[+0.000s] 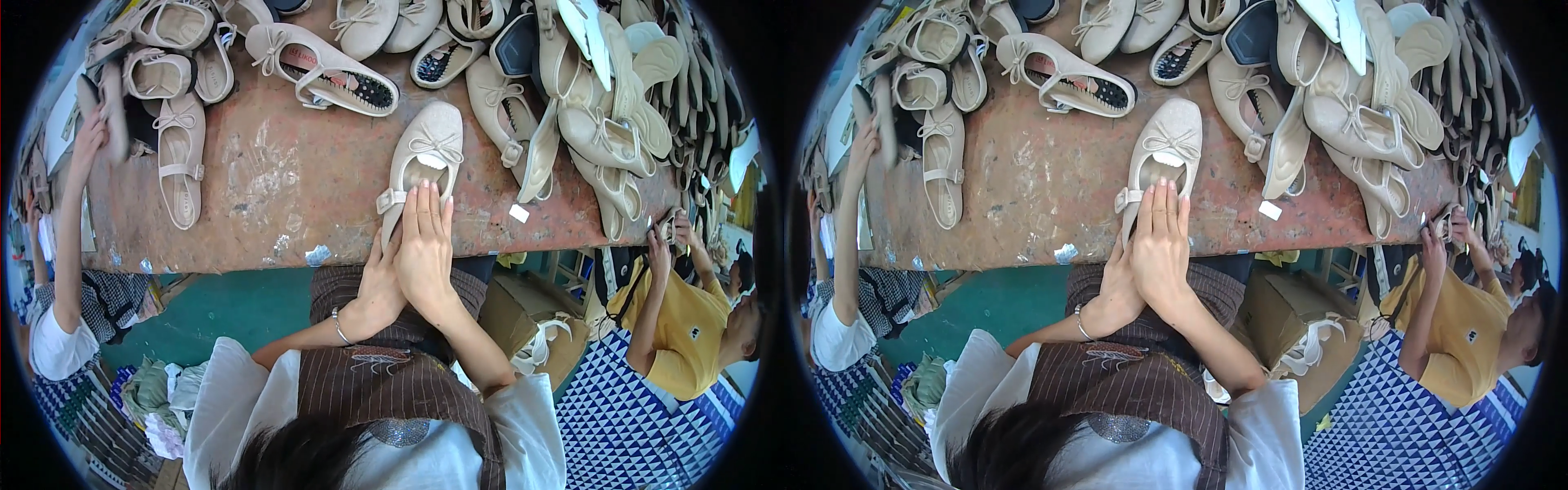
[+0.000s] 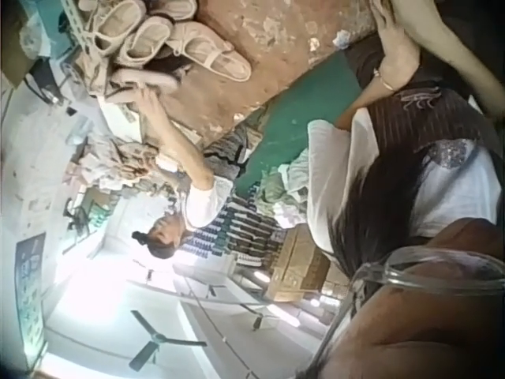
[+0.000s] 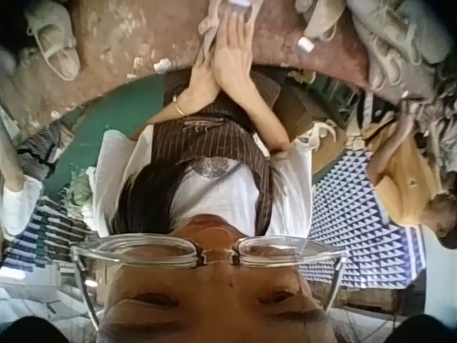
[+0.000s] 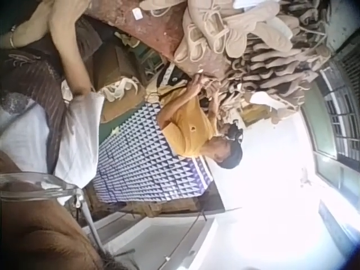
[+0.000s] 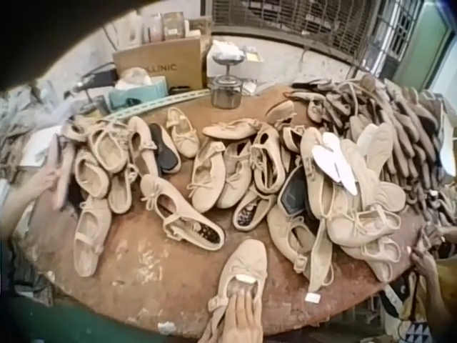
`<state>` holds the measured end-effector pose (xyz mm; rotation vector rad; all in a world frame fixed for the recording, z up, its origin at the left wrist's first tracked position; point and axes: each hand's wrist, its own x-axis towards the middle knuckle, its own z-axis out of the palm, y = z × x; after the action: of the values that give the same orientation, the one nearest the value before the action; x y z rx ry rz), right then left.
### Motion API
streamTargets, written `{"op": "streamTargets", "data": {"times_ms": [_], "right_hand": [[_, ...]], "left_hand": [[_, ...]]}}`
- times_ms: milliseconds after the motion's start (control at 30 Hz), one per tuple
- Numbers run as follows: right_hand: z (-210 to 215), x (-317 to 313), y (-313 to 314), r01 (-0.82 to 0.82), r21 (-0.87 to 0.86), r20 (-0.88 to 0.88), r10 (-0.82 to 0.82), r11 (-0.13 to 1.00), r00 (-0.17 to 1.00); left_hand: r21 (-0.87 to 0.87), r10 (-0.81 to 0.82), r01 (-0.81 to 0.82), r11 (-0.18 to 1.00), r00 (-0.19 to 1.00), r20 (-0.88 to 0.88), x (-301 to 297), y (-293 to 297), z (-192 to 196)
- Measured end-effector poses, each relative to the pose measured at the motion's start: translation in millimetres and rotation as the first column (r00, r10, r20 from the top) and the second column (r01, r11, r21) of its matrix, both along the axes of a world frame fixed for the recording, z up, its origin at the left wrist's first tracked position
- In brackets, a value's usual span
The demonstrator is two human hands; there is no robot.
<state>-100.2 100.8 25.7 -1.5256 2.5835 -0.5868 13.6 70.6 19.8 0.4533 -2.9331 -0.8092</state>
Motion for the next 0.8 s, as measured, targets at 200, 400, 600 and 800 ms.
{"op": "streamTargets", "data": {"times_ms": [200, 400, 600, 800], "right_hand": [[0, -28, -40, 0.088, 0.074, -0.226, -0.069, 0.993, 0.972], [4, -44, -61, 0.079, 0.324, -0.196, -0.015, 0.943, 0.981], [-1, -47, -62, 0.034, 0.293, -0.169, 0.017, 0.955, 0.985], [-23, -63, -62, -0.061, 0.218, -0.262, 0.119, 0.974, 0.958]], "left_hand": [[-0.010, -0.026, 0.026, 1.000, 0.999, 0.043, -2, -4, -1], [-0.073, 0.014, -0.011, 0.997, 0.999, 0.038, -7, -4, 0], [-0.081, -0.003, 0.009, 0.997, 0.997, 0.073, 0, -5, 3], [-0.166, -0.014, 0.017, 0.986, 1.000, 0.018, -11, -4, 2]]}}
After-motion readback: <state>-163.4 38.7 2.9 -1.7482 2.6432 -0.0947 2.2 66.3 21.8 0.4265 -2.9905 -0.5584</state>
